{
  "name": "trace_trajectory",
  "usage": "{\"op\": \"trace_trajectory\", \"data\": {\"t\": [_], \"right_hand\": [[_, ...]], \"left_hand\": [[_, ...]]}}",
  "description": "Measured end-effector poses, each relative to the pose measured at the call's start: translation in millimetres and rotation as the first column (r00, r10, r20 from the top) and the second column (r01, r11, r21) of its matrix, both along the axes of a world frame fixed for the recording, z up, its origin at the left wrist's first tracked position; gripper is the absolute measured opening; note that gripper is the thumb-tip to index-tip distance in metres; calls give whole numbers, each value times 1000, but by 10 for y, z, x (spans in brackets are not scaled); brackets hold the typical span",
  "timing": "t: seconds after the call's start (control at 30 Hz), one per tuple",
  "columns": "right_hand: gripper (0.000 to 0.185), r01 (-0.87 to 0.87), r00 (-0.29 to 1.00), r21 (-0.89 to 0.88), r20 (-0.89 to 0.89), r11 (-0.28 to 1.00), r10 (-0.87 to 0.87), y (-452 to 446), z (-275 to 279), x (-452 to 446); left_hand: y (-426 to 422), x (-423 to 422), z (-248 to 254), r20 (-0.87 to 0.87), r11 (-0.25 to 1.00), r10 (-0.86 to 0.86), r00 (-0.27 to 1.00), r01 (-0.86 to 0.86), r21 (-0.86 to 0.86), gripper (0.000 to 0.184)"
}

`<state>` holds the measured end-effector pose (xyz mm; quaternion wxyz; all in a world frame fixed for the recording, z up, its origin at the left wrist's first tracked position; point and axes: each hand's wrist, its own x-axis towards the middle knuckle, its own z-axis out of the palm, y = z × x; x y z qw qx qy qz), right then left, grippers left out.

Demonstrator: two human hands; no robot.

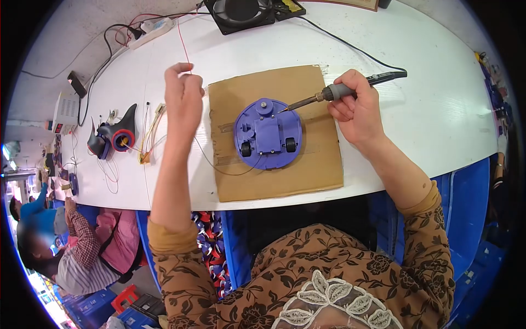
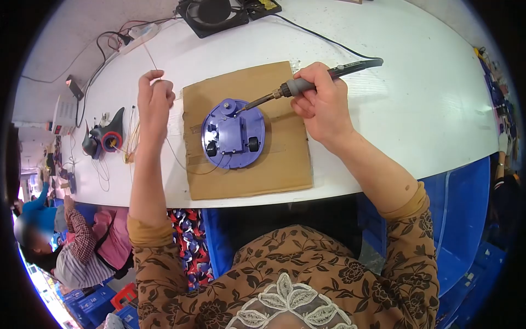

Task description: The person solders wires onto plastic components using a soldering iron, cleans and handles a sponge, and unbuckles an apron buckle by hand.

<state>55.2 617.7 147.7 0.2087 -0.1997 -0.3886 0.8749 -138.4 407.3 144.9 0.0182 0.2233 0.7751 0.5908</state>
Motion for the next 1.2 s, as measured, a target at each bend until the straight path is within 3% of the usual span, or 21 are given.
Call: {"op": "trace_trajectory", "data": {"t": [0.03,0.13,0.17,0.27,0.43,0.6,0.7,0.8,0.83,0.93,1.03,1.2], "right_hand": [[18,-3,1000,0,-1,1000,3,5,-7,-1],[18,-2,1000,-18,-15,1000,2,23,-22,-2],[18,-2,1000,-26,-23,1000,1,33,-20,-7],[18,4,1000,-31,-24,1000,-5,57,-14,-13],[17,7,1000,-21,-10,1000,-7,34,-34,-24],[17,2,1000,-9,-1,1000,-2,13,-49,-34],[16,14,1000,-8,17,1000,-14,3,-79,-55],[17,27,999,-32,30,999,-26,-3,-120,-76],[18,22,999,-24,26,999,-21,-9,-129,-78],[19,9,1000,-8,19,1000,-9,-32,-144,-83],[20,-2,999,-2,35,1000,2,-55,-136,-91],[20,-13,998,4,54,1000,12,-74,-122,-99]], "left_hand": [[87,224,131,45,1000,27,999,-26,-9,19],[104,443,311,57,988,-123,991,128,-89,22],[161,521,352,10,993,-119,993,119,-10,27],[273,501,443,-340,993,-66,938,96,74,25],[235,728,835,32,970,-140,990,131,205,25],[59,1077,595,322,953,-283,904,225,205,28],[32,1191,262,-34,991,-121,992,123,60,21],[-22,1239,61,-94,998,-50,994,52,29,23],[32,1276,42,-66,991,-7,998,16,136,14],[71,1316,-16,-119,992,68,991,-54,117,9],[99,1301,-76,-385,990,110,916,-135,-38,10],[98,1309,-71,-493,971,120,862,-204,-122,13]]}}
